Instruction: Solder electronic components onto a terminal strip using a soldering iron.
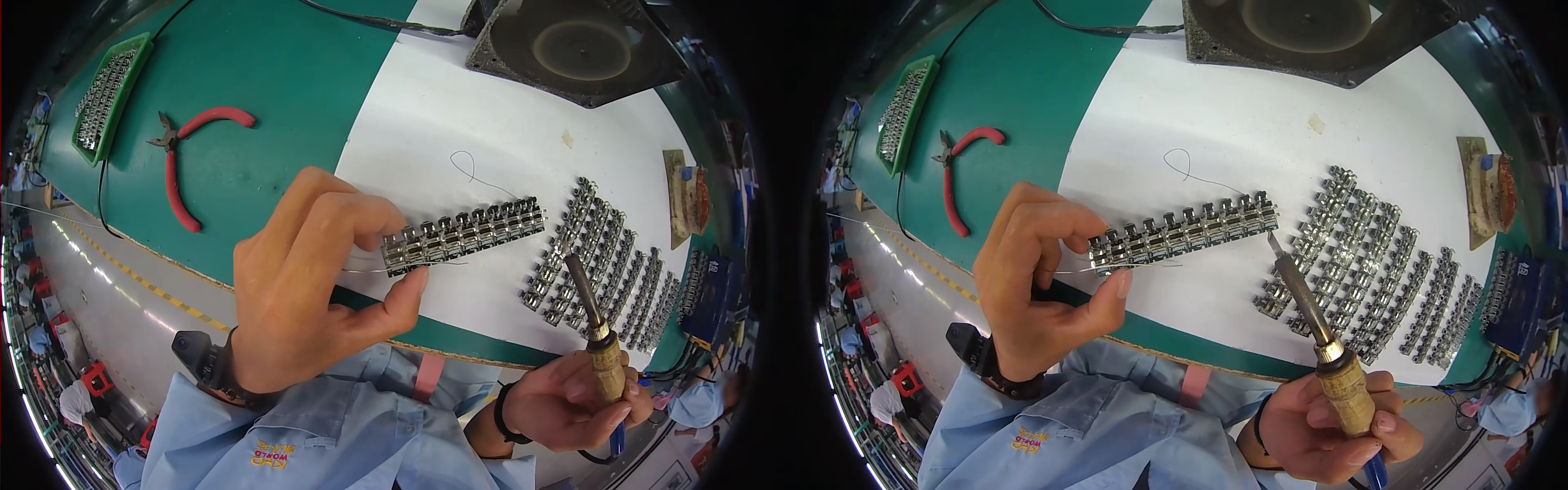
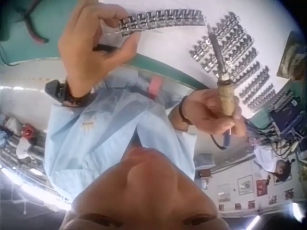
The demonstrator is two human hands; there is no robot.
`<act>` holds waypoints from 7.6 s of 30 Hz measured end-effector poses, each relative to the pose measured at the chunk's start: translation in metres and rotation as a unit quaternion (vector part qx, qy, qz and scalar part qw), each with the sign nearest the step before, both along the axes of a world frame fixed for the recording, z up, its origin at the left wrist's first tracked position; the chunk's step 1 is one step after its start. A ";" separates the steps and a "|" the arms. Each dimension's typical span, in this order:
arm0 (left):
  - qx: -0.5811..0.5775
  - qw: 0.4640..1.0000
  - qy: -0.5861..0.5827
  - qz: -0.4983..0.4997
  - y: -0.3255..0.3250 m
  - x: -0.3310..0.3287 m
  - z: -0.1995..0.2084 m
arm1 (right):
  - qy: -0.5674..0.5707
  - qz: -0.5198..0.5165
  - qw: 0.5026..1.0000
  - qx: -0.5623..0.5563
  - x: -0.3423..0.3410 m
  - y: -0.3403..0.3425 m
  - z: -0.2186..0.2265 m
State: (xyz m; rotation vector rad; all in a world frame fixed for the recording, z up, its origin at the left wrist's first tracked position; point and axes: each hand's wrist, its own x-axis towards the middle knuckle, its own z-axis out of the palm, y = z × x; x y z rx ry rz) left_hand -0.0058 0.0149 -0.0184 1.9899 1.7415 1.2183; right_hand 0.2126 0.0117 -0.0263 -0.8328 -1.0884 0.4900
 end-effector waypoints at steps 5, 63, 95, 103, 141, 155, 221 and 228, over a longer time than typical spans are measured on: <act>0.007 1.000 0.000 -0.002 0.001 0.001 0.000 | 0.006 0.005 1.000 -0.004 0.005 0.000 -0.001; -0.108 0.943 -0.308 -0.071 -0.017 -0.035 0.021 | -0.469 0.083 0.870 -0.128 -0.015 0.030 0.030; -0.026 0.950 -0.283 0.132 -0.008 0.008 0.021 | -0.461 0.038 0.884 -0.067 0.017 0.010 0.028; 0.032 0.970 -0.216 0.109 0.004 0.013 0.016 | -0.213 0.073 0.974 0.000 0.008 0.030 0.010; -0.416 0.909 -0.016 -0.002 0.076 0.014 0.068 | -0.464 0.127 0.877 -0.017 -0.031 0.018 -0.009; -0.460 0.842 0.043 -0.279 0.113 0.012 0.069 | -0.488 0.105 0.867 0.001 -0.023 0.020 -0.016; -0.563 0.798 0.018 -0.215 0.116 0.018 0.087 | -0.466 0.145 0.872 -0.045 -0.028 0.021 -0.005; -0.447 0.865 -0.011 -0.229 0.092 0.014 0.064 | -0.468 0.141 0.871 -0.044 -0.028 0.021 -0.003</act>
